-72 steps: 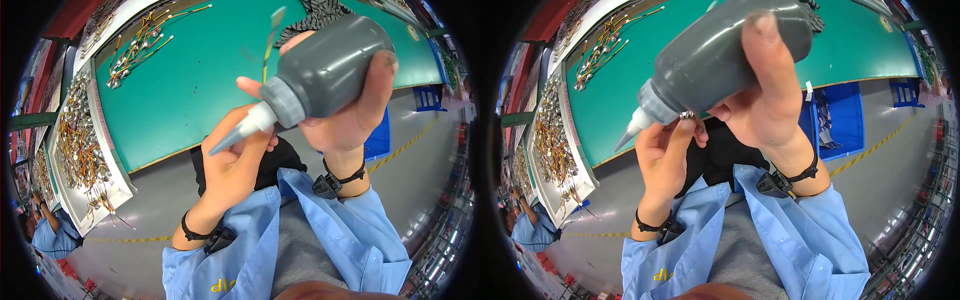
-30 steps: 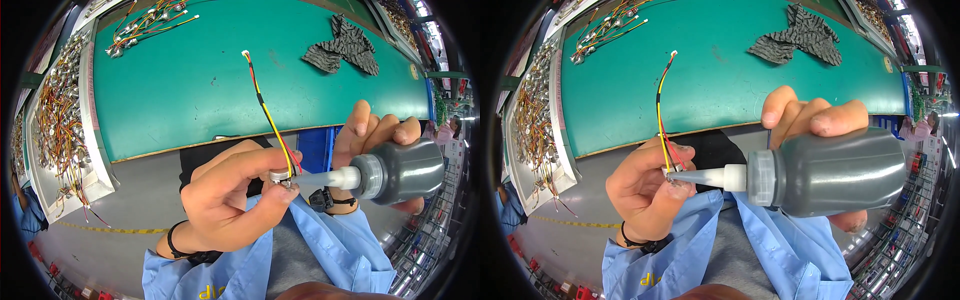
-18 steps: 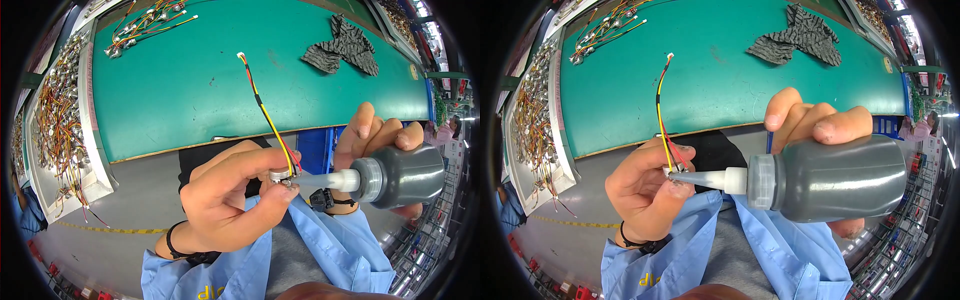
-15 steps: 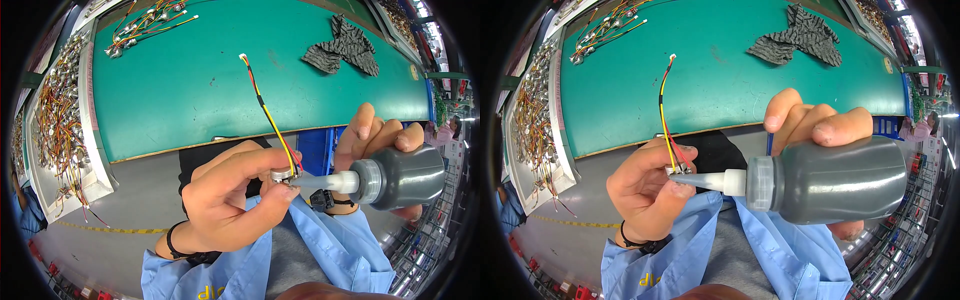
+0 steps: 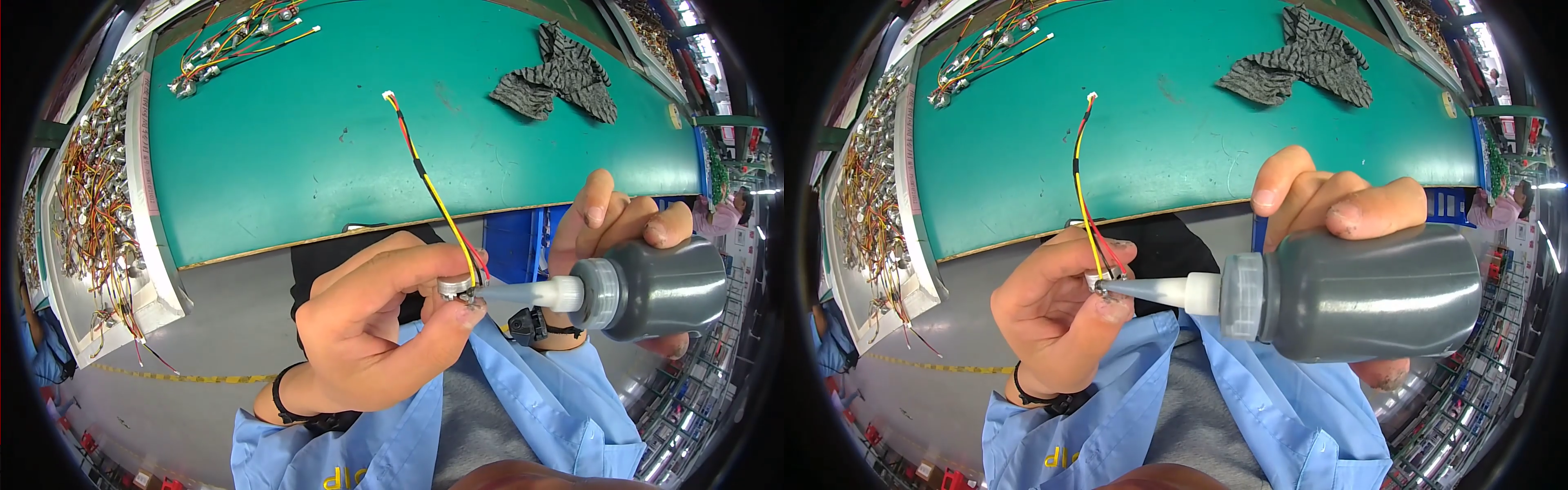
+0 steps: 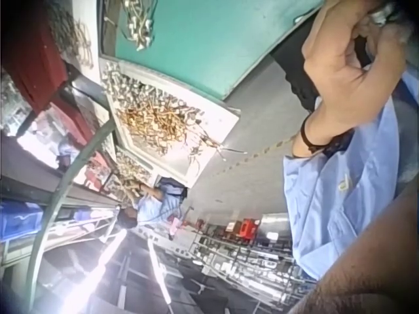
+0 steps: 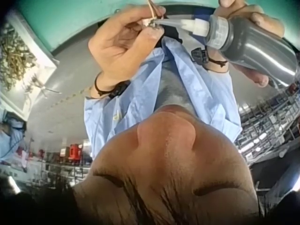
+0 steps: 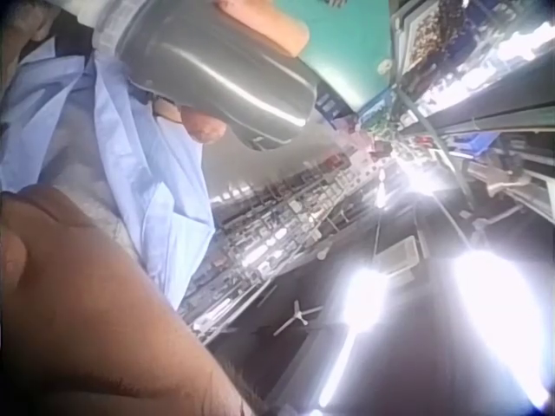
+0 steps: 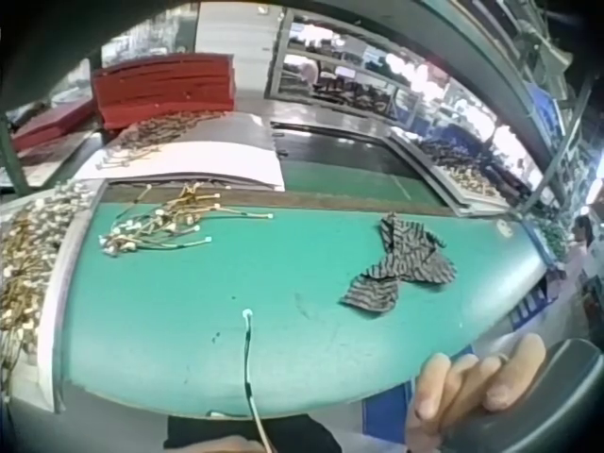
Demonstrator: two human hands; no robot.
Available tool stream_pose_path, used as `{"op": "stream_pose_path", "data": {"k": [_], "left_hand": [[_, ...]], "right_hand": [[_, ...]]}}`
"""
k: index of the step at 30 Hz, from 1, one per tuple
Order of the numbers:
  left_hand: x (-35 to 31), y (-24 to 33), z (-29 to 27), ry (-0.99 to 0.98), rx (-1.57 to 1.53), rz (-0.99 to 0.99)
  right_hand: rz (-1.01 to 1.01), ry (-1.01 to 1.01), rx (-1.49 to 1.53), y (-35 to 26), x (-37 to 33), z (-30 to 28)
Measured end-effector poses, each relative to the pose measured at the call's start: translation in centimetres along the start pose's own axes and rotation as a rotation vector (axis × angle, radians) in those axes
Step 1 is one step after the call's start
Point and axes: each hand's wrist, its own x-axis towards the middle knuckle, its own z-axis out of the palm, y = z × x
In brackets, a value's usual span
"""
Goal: Applying glue to small electronic components at an assembly workstation.
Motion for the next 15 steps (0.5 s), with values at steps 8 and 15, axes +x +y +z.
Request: {"op": "stream_pose_path", "data": {"k": [8, 15], "left_hand": [[-0.25, 0.44, 0.29, 0.039, -0.023, -0.086], [-0.31, 0.59, 0.43, 0.044, -0.054, -0.129]], "right_hand": [[0.000, 0.037, 0.014, 0.10, -0.17, -0.16], [0.013, -0.112, -0.022, -0.48, -0.18, -0.98]]}}
